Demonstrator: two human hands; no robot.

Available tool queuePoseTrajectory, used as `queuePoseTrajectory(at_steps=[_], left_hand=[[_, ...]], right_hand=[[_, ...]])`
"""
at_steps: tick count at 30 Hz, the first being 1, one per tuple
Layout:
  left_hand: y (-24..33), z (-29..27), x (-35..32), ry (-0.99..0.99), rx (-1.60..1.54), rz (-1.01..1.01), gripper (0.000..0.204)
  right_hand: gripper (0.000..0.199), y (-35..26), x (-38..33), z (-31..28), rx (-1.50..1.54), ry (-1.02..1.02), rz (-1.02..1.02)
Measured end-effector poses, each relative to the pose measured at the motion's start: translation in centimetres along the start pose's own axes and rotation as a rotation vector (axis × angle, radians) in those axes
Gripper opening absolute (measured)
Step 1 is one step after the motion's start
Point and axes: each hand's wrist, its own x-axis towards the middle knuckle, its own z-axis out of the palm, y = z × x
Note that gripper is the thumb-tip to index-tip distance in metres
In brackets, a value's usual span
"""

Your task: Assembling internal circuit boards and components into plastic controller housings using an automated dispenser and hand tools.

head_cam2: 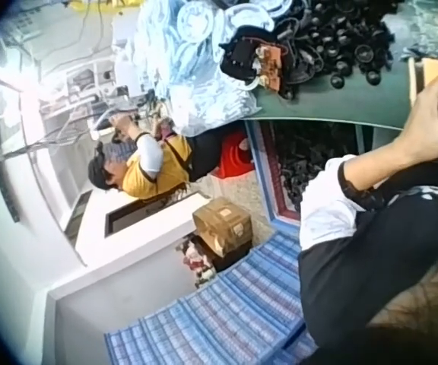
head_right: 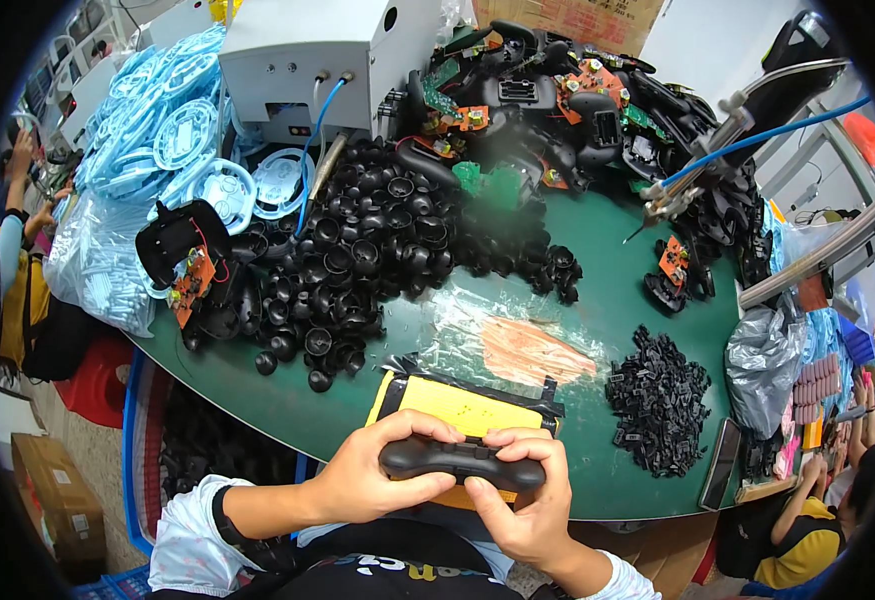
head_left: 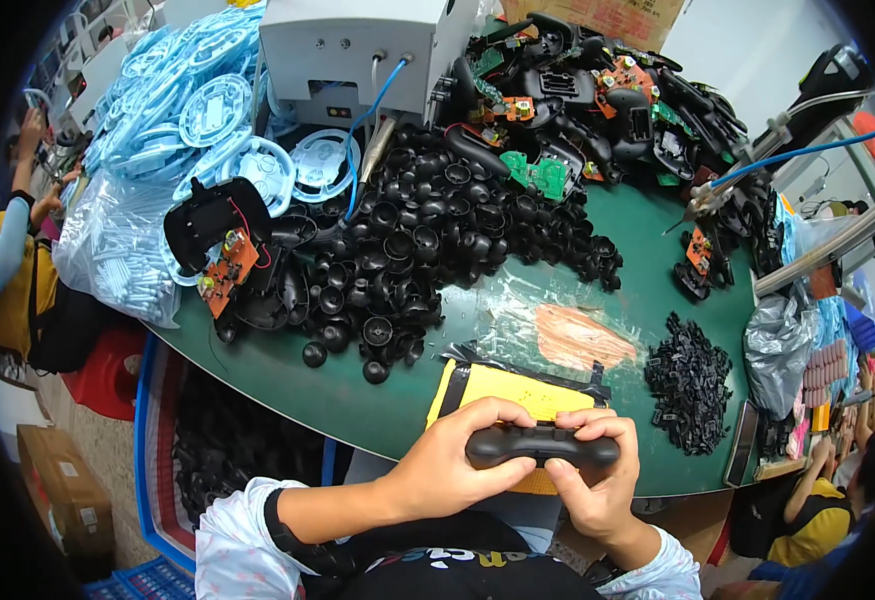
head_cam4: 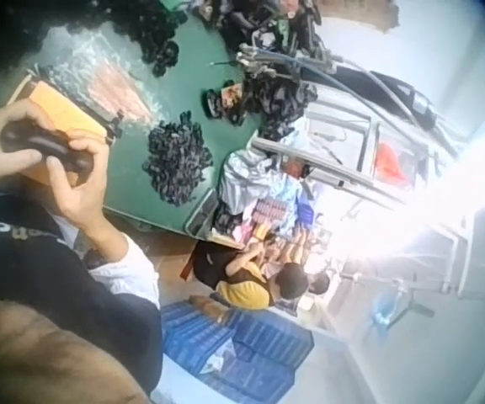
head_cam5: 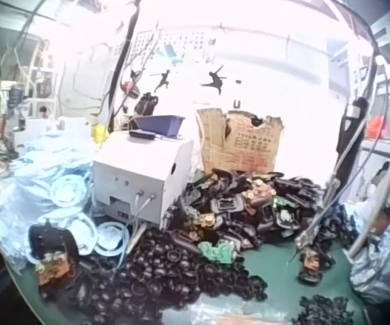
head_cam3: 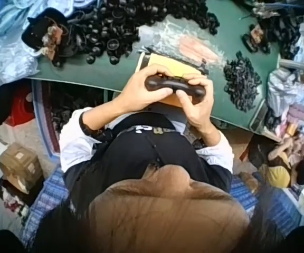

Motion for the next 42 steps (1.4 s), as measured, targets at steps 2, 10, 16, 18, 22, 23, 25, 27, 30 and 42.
queuePoseTrajectory(at_steps=[2,10,16,18,22,23,25,27,30,42], left_hand=[[0.0,0.4,-0.1,0.057,0.081,0.097,0.036],[-0.1,1.3,0.2,0.127,0.126,0.17,0.031],[3.2,-3.1,-1.1,-0.059,0.265,0.332,0.031],[6.3,-6.3,-2.2,-0.191,0.346,0.37,0.03],[10.7,-13.0,-7.2,-0.358,0.681,0.184,0.04],[11.5,-14.1,-8.8,-0.412,0.849,0.071,0.046],[12.8,-14.9,-12.7,-0.449,1.062,-0.228,0.061],[13.3,-13.8,-15.1,-0.355,1.072,-0.253,0.062],[12.4,-14.3,-13.2,-0.367,1.071,-0.225,0.064],[10.1,-11.7,-8.0,-0.165,0.78,0.063,0.036]], right_hand=[[0.041,-0.2,0.0,0.1,-0.057,0.041,-0.049],[0.04,-0.1,-0.9,0.3,-0.125,0.119,-0.047],[0.061,-3.2,0.7,-4.0,-0.326,-0.243,-0.25],[0.055,-4.2,1.8,-7.9,-0.552,-0.147,-0.263],[0.03,-1.1,6.3,-15.0,-0.809,0.287,-0.187],[0.028,0.6,7.9,-17.1,-0.94,0.3,-0.253],[0.025,3.9,11.1,-20.3,-1.048,0.259,-0.163],[0.024,5.8,14.3,-19.8,-1.148,0.216,-0.081],[0.037,12.9,16.3,-23.8,-1.176,0.355,-0.153],[0.018,-3.0,9.0,-23.4,-1.11,0.349,-0.257]])
